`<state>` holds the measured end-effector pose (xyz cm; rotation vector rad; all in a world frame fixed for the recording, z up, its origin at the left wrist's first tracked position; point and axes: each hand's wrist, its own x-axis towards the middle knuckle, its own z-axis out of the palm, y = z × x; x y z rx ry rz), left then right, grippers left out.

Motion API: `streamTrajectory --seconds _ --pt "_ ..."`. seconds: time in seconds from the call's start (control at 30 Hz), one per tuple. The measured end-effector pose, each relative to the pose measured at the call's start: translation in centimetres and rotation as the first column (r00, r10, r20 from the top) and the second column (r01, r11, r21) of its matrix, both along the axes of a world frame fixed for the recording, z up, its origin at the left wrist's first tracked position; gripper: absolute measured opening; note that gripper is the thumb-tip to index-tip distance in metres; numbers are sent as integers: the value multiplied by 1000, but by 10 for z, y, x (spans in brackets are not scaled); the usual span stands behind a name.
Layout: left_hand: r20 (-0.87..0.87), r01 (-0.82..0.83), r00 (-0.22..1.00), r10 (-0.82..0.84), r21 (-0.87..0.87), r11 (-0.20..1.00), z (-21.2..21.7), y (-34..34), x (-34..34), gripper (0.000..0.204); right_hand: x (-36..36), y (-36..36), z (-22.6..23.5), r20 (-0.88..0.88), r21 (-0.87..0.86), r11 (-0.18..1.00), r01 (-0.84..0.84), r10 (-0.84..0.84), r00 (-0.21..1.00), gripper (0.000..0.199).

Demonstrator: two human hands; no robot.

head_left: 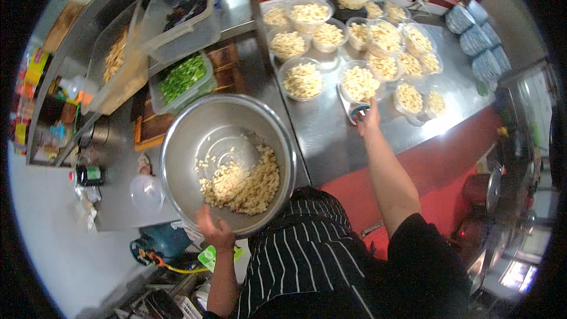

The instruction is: The person portions chopped items from a large metal bowl into small plastic containers using a plastic cup as a scoop, then checks the weight of the containers on a digital scale and organizes them on a stainless steel counter.

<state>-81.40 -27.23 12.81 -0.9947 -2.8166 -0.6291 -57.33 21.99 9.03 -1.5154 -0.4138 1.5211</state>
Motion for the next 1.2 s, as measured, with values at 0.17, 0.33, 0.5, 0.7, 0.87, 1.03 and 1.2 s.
streamTrajectory --seconds 0.17,0.33,0.5,0.7,0.87,1.03,1.2 --pt "180 89 979 -94 35 995 -19 4 -2 35 -31 -111 24 543 526 685 -505 187 819 43" --pt "-8 127 992 -127 123 984 -21 16 4 27 -130 -195 85 810 -223 -452 -864 407 -422 47" --pt "215 41 974 -68 125 991 -22 9 1 26 -171 -257 24 557 -590 -633 -502 132 -820 65" --pt "71 105 991 -114 113 988 -13 14 5 28 -177 -288 -5 705 -457 -706 -540 83 -705 47" --pt "189 22 982 -23 4 1000 -6 14 7 26 -187 -275 -8 682 -416 -686 -597 198 -704 39" --pt "48 65 996 -69 77 995 -2 21 11 26 -188 -250 -10 601 -63 -382 -922 723 -341 41" --pt "66 55 996 -56 21 998 -10 17 6 28 -159 -164 41 424 345 -88 -935 903 72 36"
